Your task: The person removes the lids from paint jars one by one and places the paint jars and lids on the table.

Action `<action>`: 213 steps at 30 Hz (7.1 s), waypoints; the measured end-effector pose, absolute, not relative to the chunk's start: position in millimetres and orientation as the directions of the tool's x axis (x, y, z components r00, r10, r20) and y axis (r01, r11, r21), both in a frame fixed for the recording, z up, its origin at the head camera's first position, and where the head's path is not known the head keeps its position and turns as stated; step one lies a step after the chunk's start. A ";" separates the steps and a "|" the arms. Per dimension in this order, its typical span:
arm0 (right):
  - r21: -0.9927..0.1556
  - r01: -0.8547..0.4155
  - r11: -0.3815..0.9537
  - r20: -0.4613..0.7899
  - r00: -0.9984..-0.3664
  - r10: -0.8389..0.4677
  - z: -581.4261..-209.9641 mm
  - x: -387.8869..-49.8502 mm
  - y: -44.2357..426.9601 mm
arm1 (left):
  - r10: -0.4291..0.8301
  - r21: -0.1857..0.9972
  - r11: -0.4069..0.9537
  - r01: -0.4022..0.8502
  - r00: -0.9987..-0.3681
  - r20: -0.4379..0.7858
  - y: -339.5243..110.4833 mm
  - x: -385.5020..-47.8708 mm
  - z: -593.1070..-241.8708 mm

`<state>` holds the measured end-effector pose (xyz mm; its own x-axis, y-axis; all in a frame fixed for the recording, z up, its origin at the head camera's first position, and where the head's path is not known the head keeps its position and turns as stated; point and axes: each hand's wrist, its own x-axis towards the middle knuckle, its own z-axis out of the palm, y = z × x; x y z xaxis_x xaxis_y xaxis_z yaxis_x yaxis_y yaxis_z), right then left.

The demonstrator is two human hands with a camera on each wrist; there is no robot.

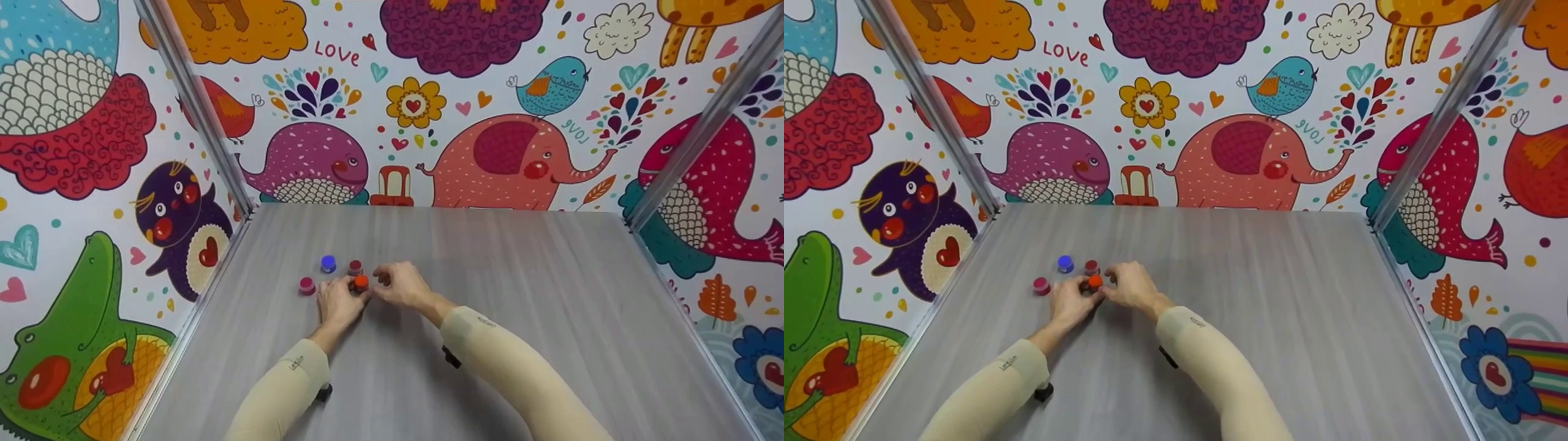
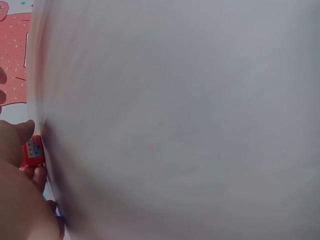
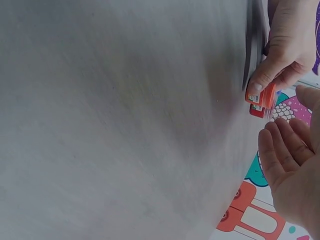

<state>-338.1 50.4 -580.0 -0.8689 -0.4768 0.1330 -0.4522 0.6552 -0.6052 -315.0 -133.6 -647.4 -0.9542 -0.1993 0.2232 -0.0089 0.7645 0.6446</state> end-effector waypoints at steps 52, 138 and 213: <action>-0.671 -0.405 0.621 0.134 -0.890 -0.436 -577.0 -337.3 58.1 | -0.154 0.619 0.785 -0.007 -0.971 0.184 -137.9 -315.6 -636.0; -0.669 -0.534 0.518 0.388 -0.844 -0.369 -538.4 -307.6 110.3 | 0.031 0.708 0.557 0.434 -0.863 0.505 -79.4 -281.8 -583.7; -0.614 -0.721 0.321 0.514 -0.674 -0.531 -540.0 -304.3 168.0 | 0.180 0.837 0.269 0.477 -0.879 0.442 -52.3 -278.0 -582.9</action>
